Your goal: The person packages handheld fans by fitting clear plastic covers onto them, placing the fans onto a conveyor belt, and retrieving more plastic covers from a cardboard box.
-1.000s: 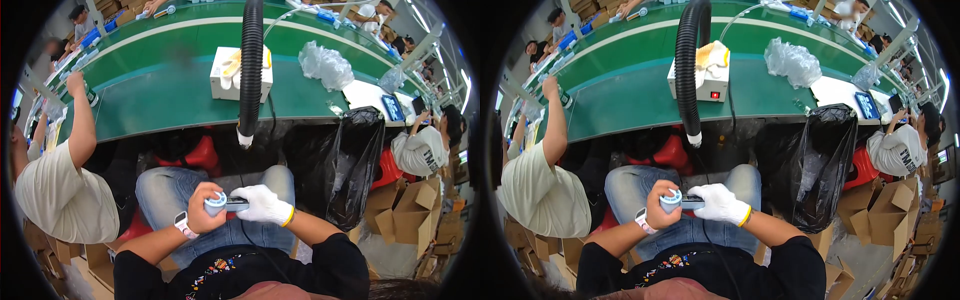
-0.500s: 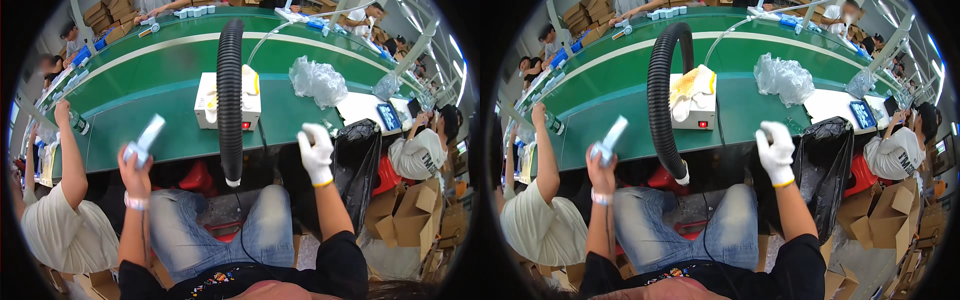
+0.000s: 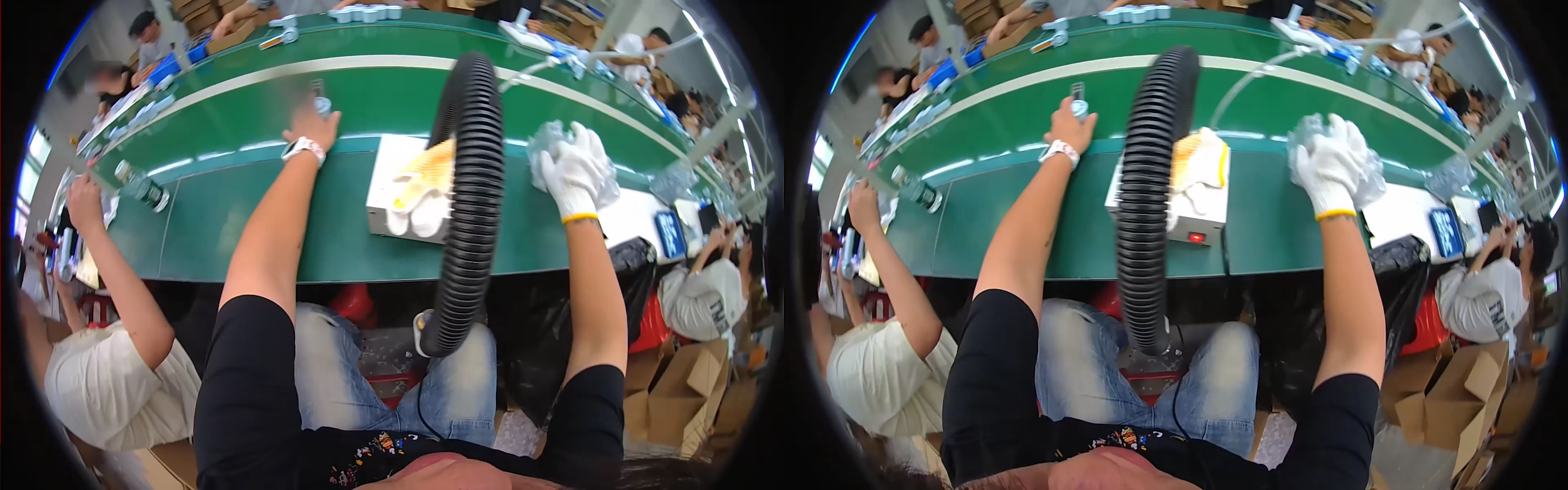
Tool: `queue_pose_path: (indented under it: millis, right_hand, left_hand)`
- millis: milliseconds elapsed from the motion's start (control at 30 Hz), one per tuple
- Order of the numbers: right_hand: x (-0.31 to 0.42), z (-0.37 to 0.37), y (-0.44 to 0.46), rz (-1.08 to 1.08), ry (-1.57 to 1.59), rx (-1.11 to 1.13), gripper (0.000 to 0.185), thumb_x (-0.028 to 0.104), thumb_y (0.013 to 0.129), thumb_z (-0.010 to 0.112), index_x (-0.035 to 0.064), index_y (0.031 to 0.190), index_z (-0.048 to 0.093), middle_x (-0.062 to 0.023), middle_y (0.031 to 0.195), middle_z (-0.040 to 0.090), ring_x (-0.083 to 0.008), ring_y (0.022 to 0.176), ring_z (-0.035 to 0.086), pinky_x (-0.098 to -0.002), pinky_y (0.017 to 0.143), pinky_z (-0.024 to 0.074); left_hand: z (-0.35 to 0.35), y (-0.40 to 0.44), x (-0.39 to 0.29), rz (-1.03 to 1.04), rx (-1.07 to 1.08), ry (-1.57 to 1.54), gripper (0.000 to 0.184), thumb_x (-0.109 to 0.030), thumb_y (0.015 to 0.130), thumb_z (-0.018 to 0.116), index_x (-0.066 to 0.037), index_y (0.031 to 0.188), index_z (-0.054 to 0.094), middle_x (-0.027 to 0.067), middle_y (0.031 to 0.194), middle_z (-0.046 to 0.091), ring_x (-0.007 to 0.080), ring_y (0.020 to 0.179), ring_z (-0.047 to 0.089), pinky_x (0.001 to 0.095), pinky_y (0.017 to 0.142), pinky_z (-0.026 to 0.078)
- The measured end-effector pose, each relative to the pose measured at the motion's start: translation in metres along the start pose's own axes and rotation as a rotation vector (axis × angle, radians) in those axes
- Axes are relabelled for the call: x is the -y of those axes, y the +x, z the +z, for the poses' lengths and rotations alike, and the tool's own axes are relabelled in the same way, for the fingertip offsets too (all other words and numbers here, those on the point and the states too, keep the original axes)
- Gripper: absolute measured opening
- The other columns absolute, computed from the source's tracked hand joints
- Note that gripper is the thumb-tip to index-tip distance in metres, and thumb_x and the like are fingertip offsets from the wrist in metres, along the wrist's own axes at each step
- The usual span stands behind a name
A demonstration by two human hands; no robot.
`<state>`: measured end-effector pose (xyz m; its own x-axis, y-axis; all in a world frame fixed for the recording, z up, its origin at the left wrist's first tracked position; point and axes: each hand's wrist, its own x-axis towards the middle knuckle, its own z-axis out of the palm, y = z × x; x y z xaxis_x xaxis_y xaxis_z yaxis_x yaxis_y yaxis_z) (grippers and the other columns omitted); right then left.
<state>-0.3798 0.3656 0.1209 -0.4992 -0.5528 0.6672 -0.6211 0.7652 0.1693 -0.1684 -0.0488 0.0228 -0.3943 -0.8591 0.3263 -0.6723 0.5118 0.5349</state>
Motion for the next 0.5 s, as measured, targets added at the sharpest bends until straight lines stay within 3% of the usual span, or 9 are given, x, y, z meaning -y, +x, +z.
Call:
queue_pose_path:
  millis: [100, 167, 233, 267, 300, 367, 400, 467, 500]
  right_hand:
    - [0.004, -0.015, -0.009, -0.014, 0.086, -0.068, 0.023, 0.027, 0.080, 0.077, 0.0080, 0.094, 0.078, -0.0151, 0.136, 0.061, -0.0364, 0.131, 0.051, -0.0471, 0.111, 0.0405]
    - [0.000, -0.024, -0.029, -0.016, 0.150, -0.134, 0.020, 0.022, 0.083, 0.077, 0.0067, 0.094, 0.077, -0.0166, 0.134, 0.063, -0.0356, 0.128, 0.054, -0.0441, 0.110, 0.0427]
    - [-0.007, -0.029, -0.053, 0.081, 0.664, -0.258, 0.013, 0.014, 0.088, 0.075, 0.0038, 0.097, 0.072, -0.0172, 0.127, 0.066, -0.0304, 0.120, 0.060, -0.0386, 0.104, 0.0463]
    - [-0.011, -0.033, -0.066, 0.134, 0.910, -0.317, 0.011, 0.010, 0.091, 0.073, 0.0023, 0.098, 0.070, -0.0175, 0.124, 0.068, -0.0278, 0.116, 0.063, -0.0358, 0.102, 0.0481]
    - [-0.012, -0.041, -0.082, 0.141, 0.891, -0.321, 0.011, 0.010, 0.091, 0.073, 0.0023, 0.098, 0.070, -0.0175, 0.124, 0.068, -0.0278, 0.116, 0.063, -0.0358, 0.102, 0.0481]
    - [-0.003, -0.064, -0.125, 0.547, 1.435, -0.105, 0.006, 0.001, 0.096, 0.067, 0.0000, 0.100, 0.062, -0.0151, 0.113, 0.070, -0.0178, 0.105, 0.065, -0.0301, 0.095, 0.0503]
    - [0.004, -0.078, -0.146, 0.483, 1.488, -0.088, 0.009, 0.000, 0.095, 0.067, -0.0008, 0.102, 0.062, -0.0129, 0.112, 0.070, -0.0150, 0.103, 0.064, -0.0295, 0.095, 0.0505]
    - [0.027, -0.092, -0.191, 0.366, 1.562, -0.047, 0.017, -0.002, 0.092, 0.068, -0.0011, 0.108, 0.062, -0.0101, 0.109, 0.070, -0.0117, 0.099, 0.064, -0.0286, 0.093, 0.0516]
    - [0.041, -0.094, -0.213, 0.317, 1.587, -0.021, 0.022, -0.003, 0.091, 0.069, -0.0007, 0.111, 0.063, -0.0095, 0.107, 0.071, -0.0112, 0.097, 0.065, -0.0282, 0.092, 0.0525]
  left_hand:
    - [0.002, -0.017, 0.016, 0.073, -0.142, -0.015, 0.083, -0.039, 0.088, 0.078, -0.013, 0.155, 0.036, 0.0274, 0.152, 0.042, 0.0437, 0.141, 0.044, 0.0465, 0.115, 0.039]
    - [-0.005, -0.043, 0.033, 0.267, -0.319, -0.364, 0.082, -0.035, 0.092, 0.075, -0.005, 0.156, 0.033, 0.0267, 0.154, 0.042, 0.0421, 0.143, 0.043, 0.0469, 0.119, 0.035]
    - [-0.045, -0.113, 0.036, 0.293, -0.129, -0.548, 0.071, -0.027, 0.098, 0.070, 0.001, 0.153, 0.034, 0.0226, 0.153, 0.044, 0.0365, 0.143, 0.043, 0.0444, 0.119, 0.033]
    - [-0.073, -0.162, 0.021, 0.219, 0.037, -0.842, 0.056, -0.021, 0.100, 0.067, 0.000, 0.147, 0.042, 0.0182, 0.146, 0.051, 0.0291, 0.136, 0.050, 0.0402, 0.116, 0.038]
    - [-0.097, -0.207, 0.015, 0.181, 0.212, -1.004, 0.044, -0.017, 0.101, 0.064, 0.001, 0.139, 0.051, 0.0132, 0.133, 0.061, 0.0230, 0.128, 0.058, 0.0360, 0.110, 0.044]
    - [-0.116, -0.288, 0.018, 0.179, 0.542, -1.060, 0.032, -0.018, 0.103, 0.061, -0.001, 0.130, 0.059, 0.0090, 0.123, 0.066, 0.0183, 0.117, 0.062, 0.0324, 0.104, 0.048]
    - [-0.117, -0.320, 0.022, 0.184, 0.693, -1.070, 0.031, -0.019, 0.104, 0.060, -0.001, 0.129, 0.060, 0.0089, 0.122, 0.067, 0.0187, 0.115, 0.063, 0.0327, 0.103, 0.049]
    - [-0.108, -0.377, -0.002, -0.360, 0.859, -1.421, 0.038, -0.031, 0.107, 0.057, -0.005, 0.136, 0.056, 0.0106, 0.128, 0.065, 0.0232, 0.118, 0.063, 0.0381, 0.102, 0.050]
    - [-0.102, -0.390, -0.011, -0.367, 0.868, -1.420, 0.038, -0.031, 0.107, 0.057, -0.005, 0.136, 0.056, 0.0106, 0.128, 0.065, 0.0232, 0.118, 0.063, 0.0381, 0.102, 0.050]
